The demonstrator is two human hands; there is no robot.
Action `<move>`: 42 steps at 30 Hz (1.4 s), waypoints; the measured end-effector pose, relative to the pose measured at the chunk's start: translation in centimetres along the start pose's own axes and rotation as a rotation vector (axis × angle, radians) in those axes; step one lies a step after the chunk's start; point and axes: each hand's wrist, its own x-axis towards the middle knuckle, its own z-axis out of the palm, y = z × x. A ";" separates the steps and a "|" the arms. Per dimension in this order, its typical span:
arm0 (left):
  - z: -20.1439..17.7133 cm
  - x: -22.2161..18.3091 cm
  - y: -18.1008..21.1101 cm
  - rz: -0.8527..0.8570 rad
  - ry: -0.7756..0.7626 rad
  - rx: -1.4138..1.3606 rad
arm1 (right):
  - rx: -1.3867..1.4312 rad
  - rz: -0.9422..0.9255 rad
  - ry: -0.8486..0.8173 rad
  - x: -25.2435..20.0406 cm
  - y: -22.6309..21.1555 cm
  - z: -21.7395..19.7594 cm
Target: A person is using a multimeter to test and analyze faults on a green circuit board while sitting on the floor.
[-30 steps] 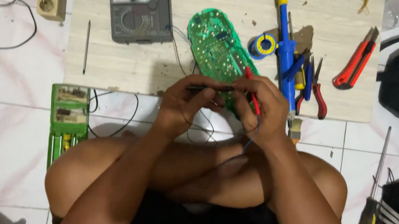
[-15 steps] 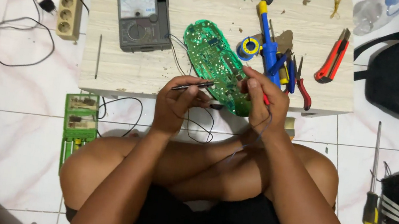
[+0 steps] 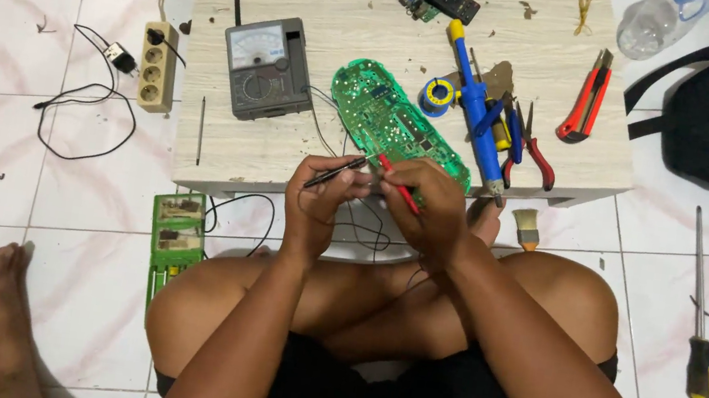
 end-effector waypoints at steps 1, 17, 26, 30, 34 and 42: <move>0.0 0.1 -0.1 0.001 0.007 -0.024 | -0.017 -0.037 -0.019 0.1 -0.4 0.1; -0.9 0.9 0.3 -0.029 -0.003 -0.179 | 0.658 0.779 -0.026 -2.2 2.4 0.6; -0.7 1.0 0.4 -0.079 -0.037 -0.072 | 0.904 0.926 0.038 -1.6 3.3 -0.1; -0.5 1.0 0.2 -0.074 -0.037 -0.159 | 0.775 0.880 0.035 -1.8 3.5 -0.1; -0.2 1.4 1.1 -0.078 -0.019 -0.264 | 0.562 0.828 0.004 -0.7 3.0 -0.9; -0.2 1.5 1.4 -0.109 -0.064 -0.398 | 0.361 0.602 -0.032 -0.2 2.0 -0.4</move>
